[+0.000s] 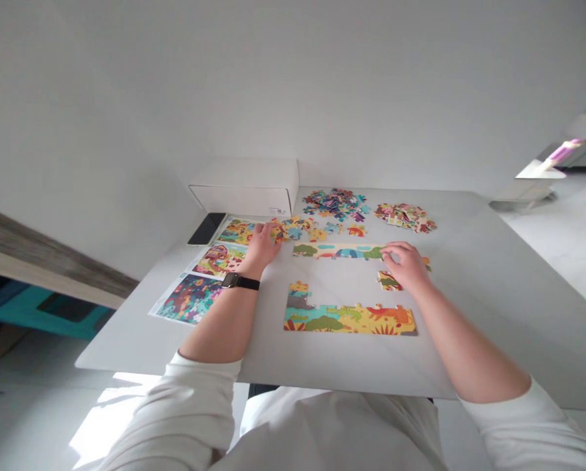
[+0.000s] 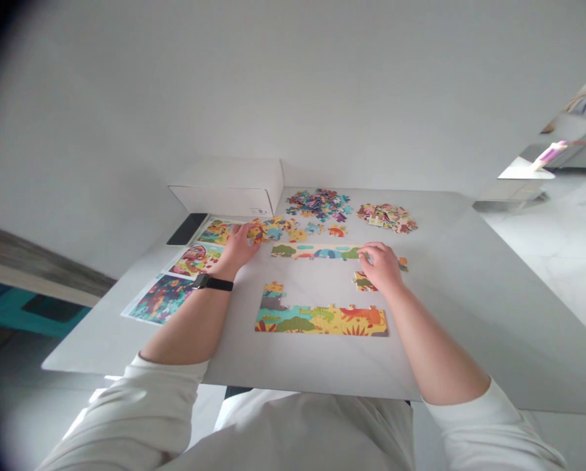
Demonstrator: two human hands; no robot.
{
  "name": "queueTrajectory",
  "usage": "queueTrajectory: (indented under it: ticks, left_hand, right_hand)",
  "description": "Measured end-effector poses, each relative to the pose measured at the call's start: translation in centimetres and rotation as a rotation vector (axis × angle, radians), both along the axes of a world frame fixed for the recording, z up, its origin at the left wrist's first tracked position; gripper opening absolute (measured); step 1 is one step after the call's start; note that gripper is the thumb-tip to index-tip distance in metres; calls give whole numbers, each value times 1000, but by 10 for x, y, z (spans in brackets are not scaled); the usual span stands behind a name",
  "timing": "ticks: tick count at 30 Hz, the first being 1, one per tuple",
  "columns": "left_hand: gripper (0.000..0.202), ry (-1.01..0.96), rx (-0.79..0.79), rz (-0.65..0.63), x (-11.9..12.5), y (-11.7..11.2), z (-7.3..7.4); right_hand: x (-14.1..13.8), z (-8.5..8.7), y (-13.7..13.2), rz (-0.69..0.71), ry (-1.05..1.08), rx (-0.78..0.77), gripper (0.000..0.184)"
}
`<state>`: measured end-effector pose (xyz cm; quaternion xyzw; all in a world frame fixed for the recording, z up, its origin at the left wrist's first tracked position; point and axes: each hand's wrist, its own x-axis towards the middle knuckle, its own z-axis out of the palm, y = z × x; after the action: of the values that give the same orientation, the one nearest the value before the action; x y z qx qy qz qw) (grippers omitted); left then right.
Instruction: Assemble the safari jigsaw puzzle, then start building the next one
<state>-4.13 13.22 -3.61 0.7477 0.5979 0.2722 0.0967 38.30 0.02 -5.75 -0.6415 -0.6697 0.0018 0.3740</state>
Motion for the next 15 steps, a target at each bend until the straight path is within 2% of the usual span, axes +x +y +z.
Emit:
queueTrajectory:
  ticks: [5, 15]
  left_hand:
    - [56, 11, -11, 72, -2, 3, 0]
    - [63, 53, -7, 68, 0, 1, 2]
  right_hand:
    - [-1, 1, 0, -5, 4, -7, 19]
    - [2, -1, 0, 3, 2, -4, 20]
